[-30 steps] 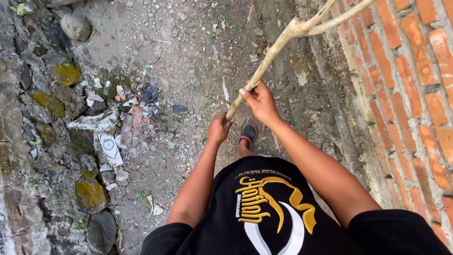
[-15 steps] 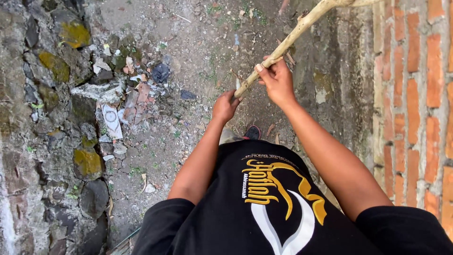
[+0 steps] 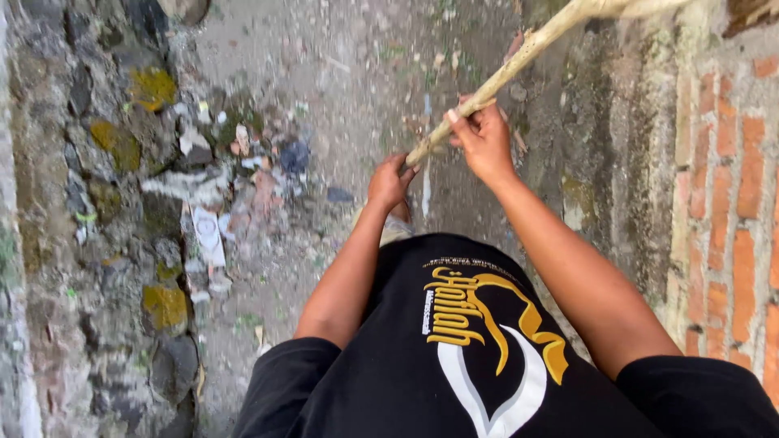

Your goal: Picking up and organizing wooden sticks against a wall.

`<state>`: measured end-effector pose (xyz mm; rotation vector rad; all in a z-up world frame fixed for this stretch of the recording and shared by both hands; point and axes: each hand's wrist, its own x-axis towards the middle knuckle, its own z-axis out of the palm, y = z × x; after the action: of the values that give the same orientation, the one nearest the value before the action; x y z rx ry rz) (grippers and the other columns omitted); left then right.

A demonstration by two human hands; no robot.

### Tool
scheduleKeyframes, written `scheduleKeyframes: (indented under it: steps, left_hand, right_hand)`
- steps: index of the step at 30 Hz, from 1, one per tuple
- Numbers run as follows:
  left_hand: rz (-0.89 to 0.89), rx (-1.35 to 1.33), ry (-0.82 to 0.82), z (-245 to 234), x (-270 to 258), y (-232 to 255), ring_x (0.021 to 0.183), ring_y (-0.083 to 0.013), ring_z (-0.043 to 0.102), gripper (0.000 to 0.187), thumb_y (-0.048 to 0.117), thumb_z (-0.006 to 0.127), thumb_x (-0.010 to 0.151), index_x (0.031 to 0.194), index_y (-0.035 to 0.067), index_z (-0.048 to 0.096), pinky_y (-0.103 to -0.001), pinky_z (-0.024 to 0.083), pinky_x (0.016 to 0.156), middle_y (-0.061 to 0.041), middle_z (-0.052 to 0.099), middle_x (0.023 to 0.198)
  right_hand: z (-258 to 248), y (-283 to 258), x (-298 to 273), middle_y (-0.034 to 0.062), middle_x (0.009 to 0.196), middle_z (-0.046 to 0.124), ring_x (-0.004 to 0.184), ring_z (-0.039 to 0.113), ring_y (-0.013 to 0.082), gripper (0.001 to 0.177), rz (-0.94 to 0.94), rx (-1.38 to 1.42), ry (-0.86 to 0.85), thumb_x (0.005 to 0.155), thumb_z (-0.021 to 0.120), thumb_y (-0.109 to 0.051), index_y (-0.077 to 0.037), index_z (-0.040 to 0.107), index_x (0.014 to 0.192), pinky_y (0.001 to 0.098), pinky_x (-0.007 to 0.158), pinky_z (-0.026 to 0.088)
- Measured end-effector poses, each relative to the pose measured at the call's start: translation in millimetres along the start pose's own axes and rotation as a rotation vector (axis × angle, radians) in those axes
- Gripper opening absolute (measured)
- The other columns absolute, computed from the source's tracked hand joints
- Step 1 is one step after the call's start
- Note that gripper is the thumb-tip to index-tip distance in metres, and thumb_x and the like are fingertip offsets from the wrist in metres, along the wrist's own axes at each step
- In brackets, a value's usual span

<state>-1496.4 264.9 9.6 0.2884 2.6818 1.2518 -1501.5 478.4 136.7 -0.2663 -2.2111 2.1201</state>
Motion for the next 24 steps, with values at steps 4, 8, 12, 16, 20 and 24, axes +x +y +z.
scheduleKeyframes:
  steps: [4,8,12,16,20,24]
  left_hand:
    - [-0.017,0.028,-0.051,-28.0,69.4,-13.7,0.112,-0.0381,0.065,0.040,0.036,0.075,0.088,0.120,0.011,0.072,-0.046,0.051,0.094,-0.014,0.071,0.117]
    - [-0.043,0.033,-0.081,-64.1,128.9,-23.0,0.111,-0.0390,0.065,0.042,0.036,0.074,0.090,0.124,0.011,0.070,-0.048,0.051,0.093,-0.016,0.070,0.118]
    - [0.010,0.069,-0.101,-92.3,187.0,-40.5,0.109,-0.0402,0.065,0.042,0.035,0.073,0.092,0.125,0.010,0.068,-0.049,0.051,0.092,-0.017,0.069,0.119]
    - [-0.003,0.109,-0.088,-119.1,230.8,-36.0,0.108,-0.0411,0.065,0.041,0.034,0.073,0.091,0.124,0.010,0.069,-0.050,0.051,0.090,-0.017,0.070,0.115]
    - [0.028,0.046,-0.094,-130.1,276.4,-46.2,0.107,-0.0402,0.066,0.042,0.035,0.073,0.091,0.124,0.009,0.069,-0.048,0.052,0.091,-0.017,0.071,0.115]
    - [0.062,0.084,-0.063,-128.3,328.3,-65.7,0.109,-0.0396,0.065,0.042,0.031,0.073,0.088,0.125,0.010,0.070,-0.048,0.052,0.092,-0.017,0.071,0.116]
  right_hand:
    - [25.0,7.2,67.8,0.0044,0.107,0.070,0.097,0.071,0.0114,0.037,0.025,0.028,0.020,0.102,0.069,-0.018,-0.003,0.051,0.131,0.0299,0.073,0.064]
    - [55.7,-0.8,129.3,0.0040,0.106,0.069,0.096,0.071,0.0117,0.037,0.027,0.071,0.025,0.104,0.067,-0.018,-0.003,0.050,0.133,0.0297,0.076,0.064]
    - [79.9,-2.7,190.2,0.0036,0.110,0.069,0.102,0.072,0.0119,0.036,-0.005,0.127,0.033,0.104,0.066,-0.018,-0.003,0.049,0.132,0.0295,0.077,0.064]
    - [95.1,-17.5,232.3,0.0057,0.109,0.068,0.099,0.070,0.0131,0.037,-0.015,0.067,0.040,0.106,0.067,-0.018,-0.003,0.050,0.135,0.0287,0.075,0.062]
    - [103.0,-22.9,276.0,0.0056,0.113,0.070,0.107,0.072,0.0140,0.038,-0.003,0.097,0.043,0.105,0.065,-0.019,-0.003,0.047,0.134,0.0273,0.074,0.062]
    - [107.3,-18.1,328.1,0.0073,0.114,0.070,0.107,0.073,0.0145,0.040,-0.014,0.099,0.038,0.105,0.065,-0.020,-0.003,0.047,0.136,0.0266,0.074,0.062]
